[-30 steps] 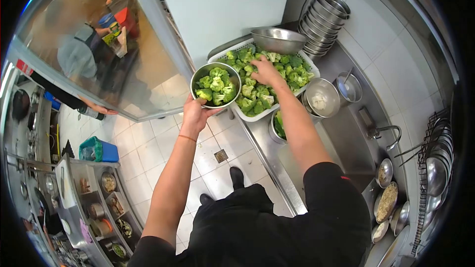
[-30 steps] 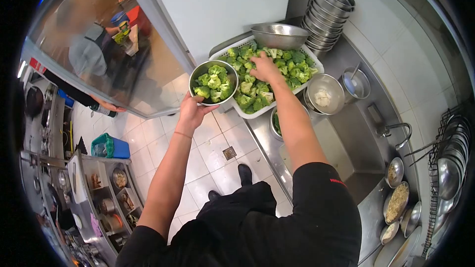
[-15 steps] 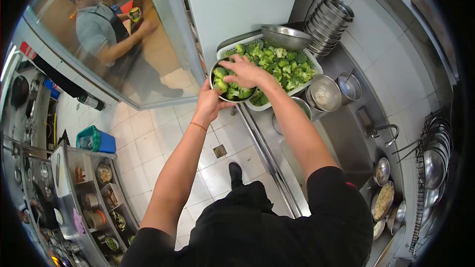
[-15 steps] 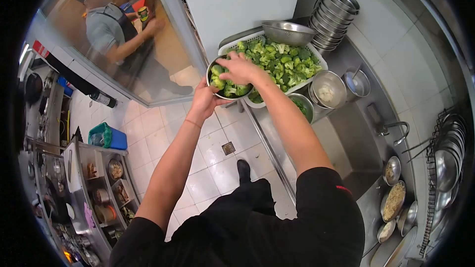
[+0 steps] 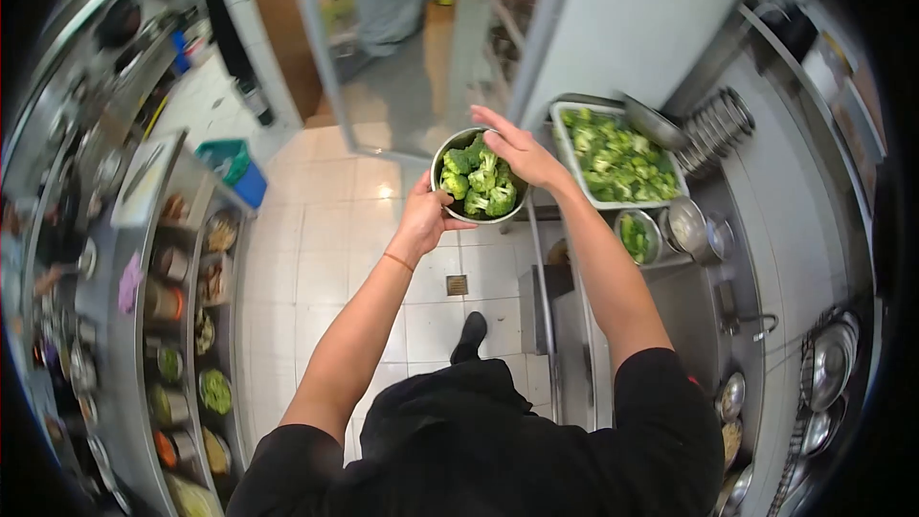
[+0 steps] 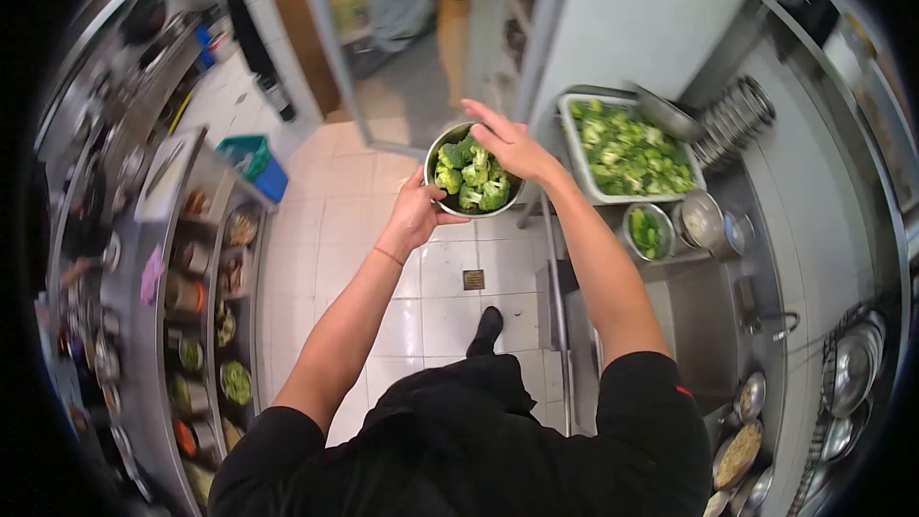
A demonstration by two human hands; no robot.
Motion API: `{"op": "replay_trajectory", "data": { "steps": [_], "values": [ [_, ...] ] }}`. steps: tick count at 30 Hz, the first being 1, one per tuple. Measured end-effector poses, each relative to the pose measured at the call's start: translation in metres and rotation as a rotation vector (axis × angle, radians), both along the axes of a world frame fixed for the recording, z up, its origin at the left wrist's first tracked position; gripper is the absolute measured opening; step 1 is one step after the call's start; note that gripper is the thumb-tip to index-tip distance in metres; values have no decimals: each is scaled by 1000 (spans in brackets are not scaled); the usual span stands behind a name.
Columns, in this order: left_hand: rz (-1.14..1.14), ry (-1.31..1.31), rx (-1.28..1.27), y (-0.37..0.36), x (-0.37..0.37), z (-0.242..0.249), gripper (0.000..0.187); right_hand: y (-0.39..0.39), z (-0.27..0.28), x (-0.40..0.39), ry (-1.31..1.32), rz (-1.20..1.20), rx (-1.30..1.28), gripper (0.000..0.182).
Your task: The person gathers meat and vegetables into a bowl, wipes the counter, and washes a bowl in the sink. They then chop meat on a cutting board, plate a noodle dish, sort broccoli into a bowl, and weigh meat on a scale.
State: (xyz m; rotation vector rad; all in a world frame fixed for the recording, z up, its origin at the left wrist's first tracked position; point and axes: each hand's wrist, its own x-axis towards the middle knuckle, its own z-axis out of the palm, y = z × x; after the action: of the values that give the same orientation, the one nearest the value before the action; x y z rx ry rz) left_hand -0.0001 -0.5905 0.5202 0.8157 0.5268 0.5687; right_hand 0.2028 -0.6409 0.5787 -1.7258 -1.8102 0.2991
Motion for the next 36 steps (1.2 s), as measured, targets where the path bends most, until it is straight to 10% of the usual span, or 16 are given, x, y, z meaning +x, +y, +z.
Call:
{"op": "replay_trajectory", "data": {
  "steps": [3,6,16,22,27,30,36],
  "values": [
    [231,-66,-29,-12,-100,-4,60,4,13,-111,-174,-53,378,29],
    [484,-64,8,-28,-208,-5,60,-2,13,-241,-4,176,33,17],
    [1155,75,-13,-128,-542,4,61,3,-36,-598,77,769,271,8],
    [1577,-106,-148,-208,-706,-26,63,38,-100,-688,419,690,276,11],
    [1994,-45,103,-293,-892,-36,47,102,-283,-661,-1137,895,-391,42],
    [2239,141,208,-353,-1005,-14,46,111,-368,-645,-852,1084,-733,39],
    [2471,252,82,-448,-1164,0,49,71,-339,-746,-685,787,-1275,30]
  ]
}}
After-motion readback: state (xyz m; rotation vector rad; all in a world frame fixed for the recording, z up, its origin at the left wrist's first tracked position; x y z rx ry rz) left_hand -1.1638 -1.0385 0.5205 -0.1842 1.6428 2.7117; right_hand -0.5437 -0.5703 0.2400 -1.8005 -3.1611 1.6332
